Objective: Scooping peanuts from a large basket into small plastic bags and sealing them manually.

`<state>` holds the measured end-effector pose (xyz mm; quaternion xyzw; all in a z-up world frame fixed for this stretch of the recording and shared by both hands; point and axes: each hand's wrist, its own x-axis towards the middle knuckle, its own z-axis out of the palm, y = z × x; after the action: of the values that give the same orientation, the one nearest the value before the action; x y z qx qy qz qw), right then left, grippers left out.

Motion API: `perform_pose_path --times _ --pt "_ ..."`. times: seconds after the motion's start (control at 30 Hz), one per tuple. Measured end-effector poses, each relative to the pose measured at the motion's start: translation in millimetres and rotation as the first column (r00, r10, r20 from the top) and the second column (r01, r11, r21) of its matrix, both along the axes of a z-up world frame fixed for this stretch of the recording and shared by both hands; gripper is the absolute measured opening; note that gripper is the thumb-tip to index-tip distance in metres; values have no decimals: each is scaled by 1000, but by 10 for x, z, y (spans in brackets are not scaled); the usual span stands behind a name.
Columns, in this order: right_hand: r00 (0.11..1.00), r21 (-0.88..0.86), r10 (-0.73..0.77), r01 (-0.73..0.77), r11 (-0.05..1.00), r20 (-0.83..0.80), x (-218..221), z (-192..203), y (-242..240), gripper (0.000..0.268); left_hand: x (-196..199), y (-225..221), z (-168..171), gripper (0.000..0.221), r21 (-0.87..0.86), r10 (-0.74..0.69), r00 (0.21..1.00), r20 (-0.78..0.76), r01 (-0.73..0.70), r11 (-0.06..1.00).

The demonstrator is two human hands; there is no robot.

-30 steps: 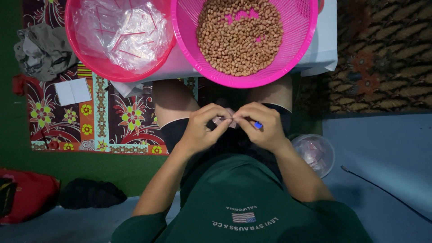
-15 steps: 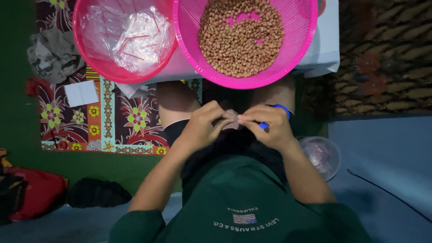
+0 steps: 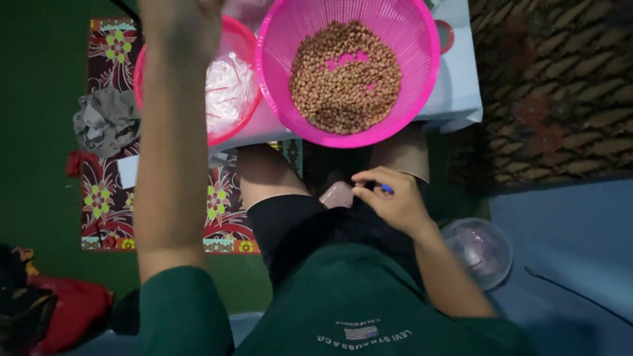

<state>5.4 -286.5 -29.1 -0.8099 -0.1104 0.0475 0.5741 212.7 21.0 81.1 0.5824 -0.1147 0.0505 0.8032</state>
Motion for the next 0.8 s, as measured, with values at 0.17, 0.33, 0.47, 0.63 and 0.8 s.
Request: perform_pose_path --times 0.17,0.33,0.47,0.63,0.8 --pt "1000 42 1 -2 999 20 -78 -78 -17 12 102 32 -202 19 302 197 980 -41 -176 937" --pt "1000 44 -3 3 999 1 -46 -76 -62 10 21 331 -824 24 658 293 943 159 -322 680" --pt "997 6 29 -28 1000 -72 -12 -143 -68 12 -249 790 -1364 48 970 218 966 138 -176 166" --pt "988 -42 126 -130 991 -93 25 -89 52 14 -384 695 -1340 57 987 279 951 -134 152 -43" --pt "981 -47 165 -170 984 -106 9 -69 133 13 -377 677 -1401 45 972 218 965 -143 179 -153"
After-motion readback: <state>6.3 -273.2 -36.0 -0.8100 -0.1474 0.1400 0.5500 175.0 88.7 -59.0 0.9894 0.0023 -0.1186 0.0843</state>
